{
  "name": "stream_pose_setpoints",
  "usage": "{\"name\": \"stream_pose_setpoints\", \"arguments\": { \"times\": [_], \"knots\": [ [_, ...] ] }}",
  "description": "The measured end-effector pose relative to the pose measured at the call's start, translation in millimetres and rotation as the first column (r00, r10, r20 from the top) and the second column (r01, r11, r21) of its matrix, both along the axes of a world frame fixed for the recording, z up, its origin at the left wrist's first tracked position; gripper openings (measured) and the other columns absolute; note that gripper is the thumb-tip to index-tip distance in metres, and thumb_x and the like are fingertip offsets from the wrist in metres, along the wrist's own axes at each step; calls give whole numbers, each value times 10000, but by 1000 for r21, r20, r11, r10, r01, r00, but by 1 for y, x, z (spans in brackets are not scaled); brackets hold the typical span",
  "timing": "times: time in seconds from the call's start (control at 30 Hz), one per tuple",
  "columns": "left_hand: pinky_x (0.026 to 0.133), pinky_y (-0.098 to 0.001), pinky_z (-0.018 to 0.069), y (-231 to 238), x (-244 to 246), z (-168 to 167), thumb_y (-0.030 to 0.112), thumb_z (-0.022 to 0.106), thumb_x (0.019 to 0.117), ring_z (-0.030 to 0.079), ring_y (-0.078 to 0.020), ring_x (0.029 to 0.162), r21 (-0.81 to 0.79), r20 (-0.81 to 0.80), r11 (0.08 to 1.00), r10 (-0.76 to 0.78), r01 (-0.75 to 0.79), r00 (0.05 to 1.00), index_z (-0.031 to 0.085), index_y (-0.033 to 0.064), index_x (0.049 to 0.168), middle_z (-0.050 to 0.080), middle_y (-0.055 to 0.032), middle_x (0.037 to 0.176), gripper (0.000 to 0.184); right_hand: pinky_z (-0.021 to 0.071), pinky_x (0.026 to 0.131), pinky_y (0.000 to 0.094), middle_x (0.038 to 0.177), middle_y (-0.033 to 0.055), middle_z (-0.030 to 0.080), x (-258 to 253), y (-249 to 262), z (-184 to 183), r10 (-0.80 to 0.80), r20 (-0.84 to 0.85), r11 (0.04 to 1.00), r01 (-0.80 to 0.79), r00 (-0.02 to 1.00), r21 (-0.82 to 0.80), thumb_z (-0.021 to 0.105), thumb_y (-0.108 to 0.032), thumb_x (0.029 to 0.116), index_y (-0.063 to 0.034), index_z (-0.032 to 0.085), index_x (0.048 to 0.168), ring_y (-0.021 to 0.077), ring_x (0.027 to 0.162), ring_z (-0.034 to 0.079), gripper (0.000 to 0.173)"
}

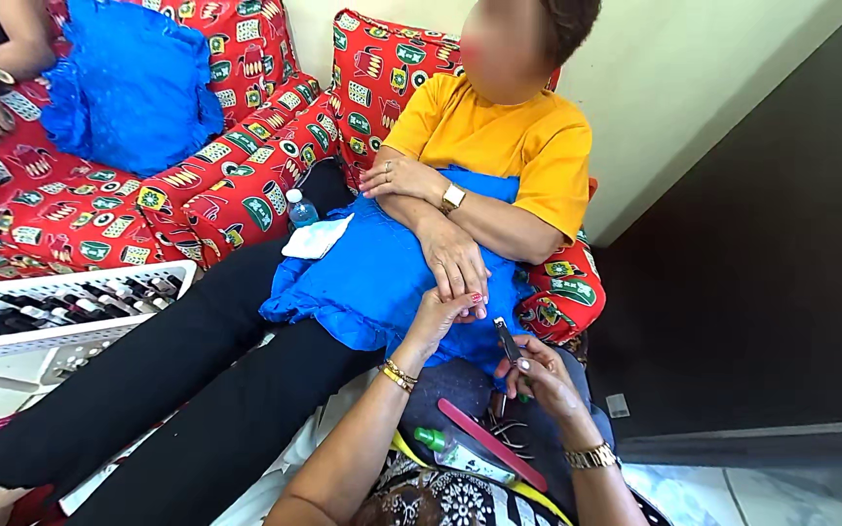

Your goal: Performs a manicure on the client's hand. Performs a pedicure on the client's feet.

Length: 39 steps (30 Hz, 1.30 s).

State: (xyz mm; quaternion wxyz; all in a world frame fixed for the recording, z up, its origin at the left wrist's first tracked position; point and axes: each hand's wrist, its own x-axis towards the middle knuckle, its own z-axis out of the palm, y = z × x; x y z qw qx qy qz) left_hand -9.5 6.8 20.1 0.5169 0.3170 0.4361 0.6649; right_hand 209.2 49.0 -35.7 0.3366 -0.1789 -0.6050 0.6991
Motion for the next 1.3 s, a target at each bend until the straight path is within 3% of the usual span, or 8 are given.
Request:
{"name": "stream_pose_setpoints", "arguments": {
  "times": [0.17,0.23,0.33,0.47,0.57,0.7,1.0,1.3],
  "knots": [
    [821,-275,589,-5,1,8,28,593,996,695,-102,761,25,-86,999,30,-28,996,645,3,925,697,-18,763,92,467,458,148,867,-14,766,7,1,3,-36,-19,999,36,999,18,683,-427,939,-124,616,1199,3,532,613,405],
    [827,-297,591,-2,0,9,85,512,1041,701,-132,781,12,-25,1000,-5,5,1000,629,4,952,700,-44,791,168,469,459,148,864,-10,766,7,2,4,-34,-20,999,34,999,22,687,-416,938,-123,619,1199,5,535,617,398],
    [868,-367,598,9,-3,7,189,379,1094,740,-227,886,5,123,994,-108,108,986,622,0,1052,745,-133,943,311,463,455,149,864,9,766,4,3,5,-29,-26,999,29,999,13,694,-363,934,-93,608,1206,11,526,612,392],
    [827,-361,612,20,4,12,94,463,1066,738,-221,775,-29,197,995,-87,94,977,641,9,898,722,-107,784,260,464,458,153,861,12,761,0,5,8,-46,-13,999,47,999,18,693,-329,932,-78,598,1204,18,534,614,382],
    [792,-347,616,25,9,8,18,524,1026,728,-201,718,-49,180,998,-40,50,983,626,5,856,707,-92,730,198,475,459,163,856,17,761,-2,7,8,-57,-20,998,57,998,16,693,-320,929,-75,598,1200,30,531,619,377],
    [727,-308,602,25,11,3,-11,552,997,687,-158,642,-49,152,999,-12,19,988,607,34,750,671,-59,654,258,466,456,161,854,11,760,-5,8,8,-74,3,997,73,997,37,685,-330,939,-66,592,1203,22,532,616,385],
    [691,-283,584,25,13,-2,-1,578,980,682,-156,642,-28,152,1000,1,3,988,636,17,782,682,-82,674,207,452,450,156,856,15,760,-9,8,4,-72,10,996,71,997,47,680,-342,940,-54,594,1205,17,524,606,401],
    [662,-260,572,26,17,-3,-33,590,959,673,-151,628,-23,144,999,39,-36,989,629,18,724,679,-90,663,244,450,444,157,829,6,754,-11,3,13,-134,78,991,133,988,27,610,-216,954,-32,580,1195,19,513,603,305]
  ]
}}
